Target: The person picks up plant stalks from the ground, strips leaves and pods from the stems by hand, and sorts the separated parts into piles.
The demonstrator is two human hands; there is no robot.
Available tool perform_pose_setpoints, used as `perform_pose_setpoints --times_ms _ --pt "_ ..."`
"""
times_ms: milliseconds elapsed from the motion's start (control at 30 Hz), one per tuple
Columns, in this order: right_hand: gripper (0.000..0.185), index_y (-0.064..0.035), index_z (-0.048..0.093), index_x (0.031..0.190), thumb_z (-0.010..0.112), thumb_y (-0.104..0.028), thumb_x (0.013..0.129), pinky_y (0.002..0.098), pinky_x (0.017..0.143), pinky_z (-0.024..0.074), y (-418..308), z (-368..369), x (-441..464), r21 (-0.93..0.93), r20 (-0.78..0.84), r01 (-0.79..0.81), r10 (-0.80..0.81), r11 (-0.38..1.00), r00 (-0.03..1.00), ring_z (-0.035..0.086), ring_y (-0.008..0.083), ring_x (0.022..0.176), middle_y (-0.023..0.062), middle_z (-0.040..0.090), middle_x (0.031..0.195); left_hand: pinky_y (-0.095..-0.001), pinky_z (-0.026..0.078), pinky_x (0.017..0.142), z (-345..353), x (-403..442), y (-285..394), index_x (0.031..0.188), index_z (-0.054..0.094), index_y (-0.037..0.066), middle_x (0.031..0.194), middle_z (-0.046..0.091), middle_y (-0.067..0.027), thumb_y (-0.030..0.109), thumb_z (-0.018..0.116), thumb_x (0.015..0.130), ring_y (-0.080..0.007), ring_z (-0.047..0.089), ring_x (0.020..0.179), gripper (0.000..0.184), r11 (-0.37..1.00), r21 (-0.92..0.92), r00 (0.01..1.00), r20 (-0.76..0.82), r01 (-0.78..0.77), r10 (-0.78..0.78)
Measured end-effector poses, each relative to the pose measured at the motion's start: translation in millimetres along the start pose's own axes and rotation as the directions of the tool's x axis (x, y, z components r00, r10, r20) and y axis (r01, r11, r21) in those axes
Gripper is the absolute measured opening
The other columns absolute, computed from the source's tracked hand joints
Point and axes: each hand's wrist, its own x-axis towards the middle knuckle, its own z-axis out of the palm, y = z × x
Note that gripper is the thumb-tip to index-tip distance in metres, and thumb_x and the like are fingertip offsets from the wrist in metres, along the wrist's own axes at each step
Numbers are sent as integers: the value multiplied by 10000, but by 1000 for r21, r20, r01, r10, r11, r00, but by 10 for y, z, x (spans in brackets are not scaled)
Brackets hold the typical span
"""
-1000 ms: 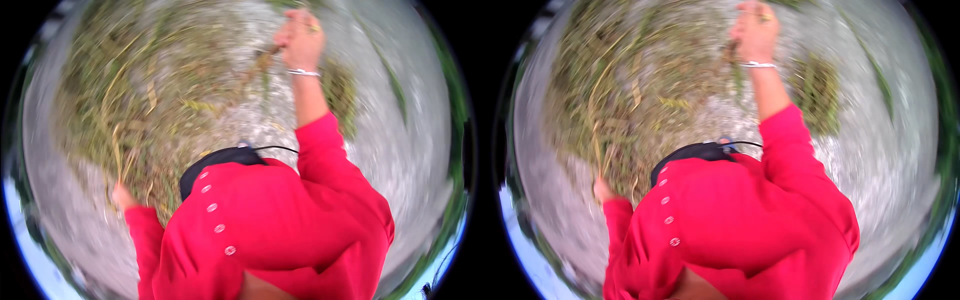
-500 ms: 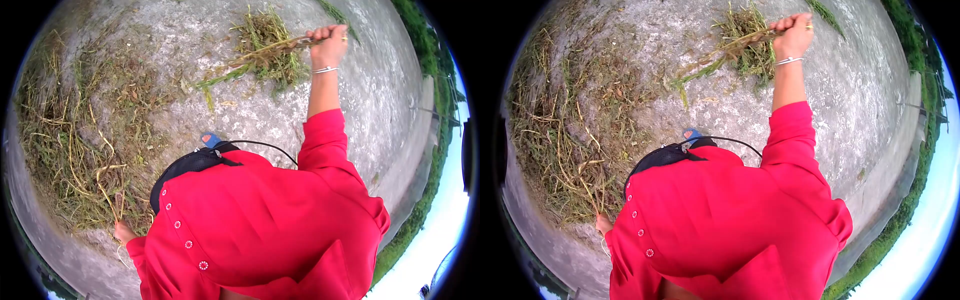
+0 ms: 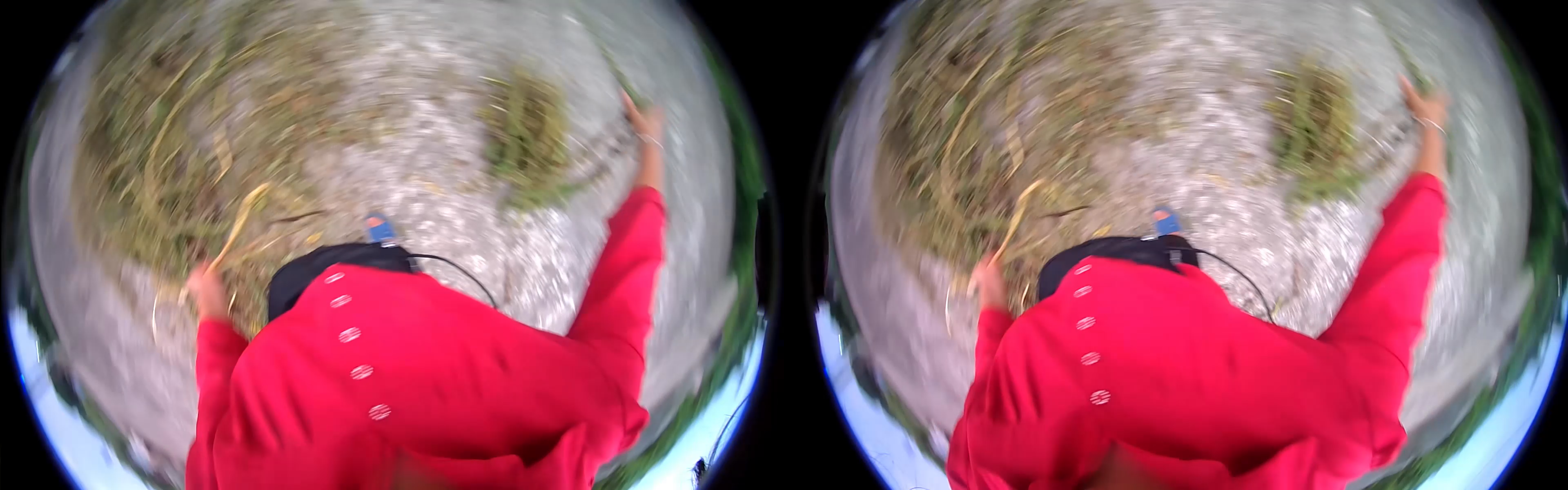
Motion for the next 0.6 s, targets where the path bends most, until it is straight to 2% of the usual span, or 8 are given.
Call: perform_pose_setpoints --times_ms 67,100,133,167,233,433,533,600 --pt "854 24 503 1183 542 -669 685 399 948 368 142 381 745 -449 115 69 -19 891 993 466 341 1145 254 475 1216 -330 457 549 295 149 -115 822 616 10 714 597 -79 128 548 784 -190 529 586 141 945 254 978 25 -204 205" --pt "827 35 494 1187 548 -636 705 394 942 373 -200 419 597 -300 195 180 -124 937 973 481 338 1130 236 508 1187 -392 471 578 641 454 -327 798 549 21 692 586 -133 233 465 822 -265 537 590 229 913 -381 989 33 148 -146" --pt "763 25 503 1181 560 -587 730 379 913 396 -613 708 516 -144 190 346 -317 927 929 512 311 1095 212 544 1148 -454 485 608 989 749 -517 773 482 32 671 575 -186 337 381 860 -340 545 594 333 396 -882 877 38 254 -479" --pt "698 15 512 1176 572 -538 754 364 883 420 -993 1025 451 3 155 485 -480 874 864 542 284 1059 187 580 1108 -469 478 601 1191 309 17 794 471 31 626 550 -179 367 332 884 -341 543 592 375 459 -874 901 -61 159 -428" --pt "473 -12 531 1158 556 -358 836 266 787 437 -2368 799 -940 646 508 282 -676 709 534 566 164 889 108 606 1023 -408 461 431 1597 33 349 752 430 33 548 476 -114 355 356 919 -268 506 460 370 465 -873 880 -101 146 -464" --pt "516 -2 580 1062 498 -458 837 375 842 436 -4784 839 -3959 753 411 643 -862 136 -298 569 254 957 155 596 1030 -354 440 366 2203 -370 733 743 407 40 540 444 -79 311 394 927 -204 469 380 327 506 -813 919 87 288 -384" --pt "682 66 554 1040 567 -546 740 373 857 428 -5368 1413 -5087 687 381 726 -857 12 -346 542 350 1012 267 557 1064 -355 476 424 2284 -397 716 732 402 50 581 492 -86 286 421 920 -207 542 476 302 530 -764 927 250 367 -281" --pt "755 108 528 1039 603 -559 693 378 842 442 -5424 1504 -5596 629 462 777 -796 -16 -390 566 357 967 286 558 1043 -327 466 528 2777 -167 291 709 452 53 641 532 -80 321 407 927 -224 573 599 348 789 -613 997 45 -26 68"
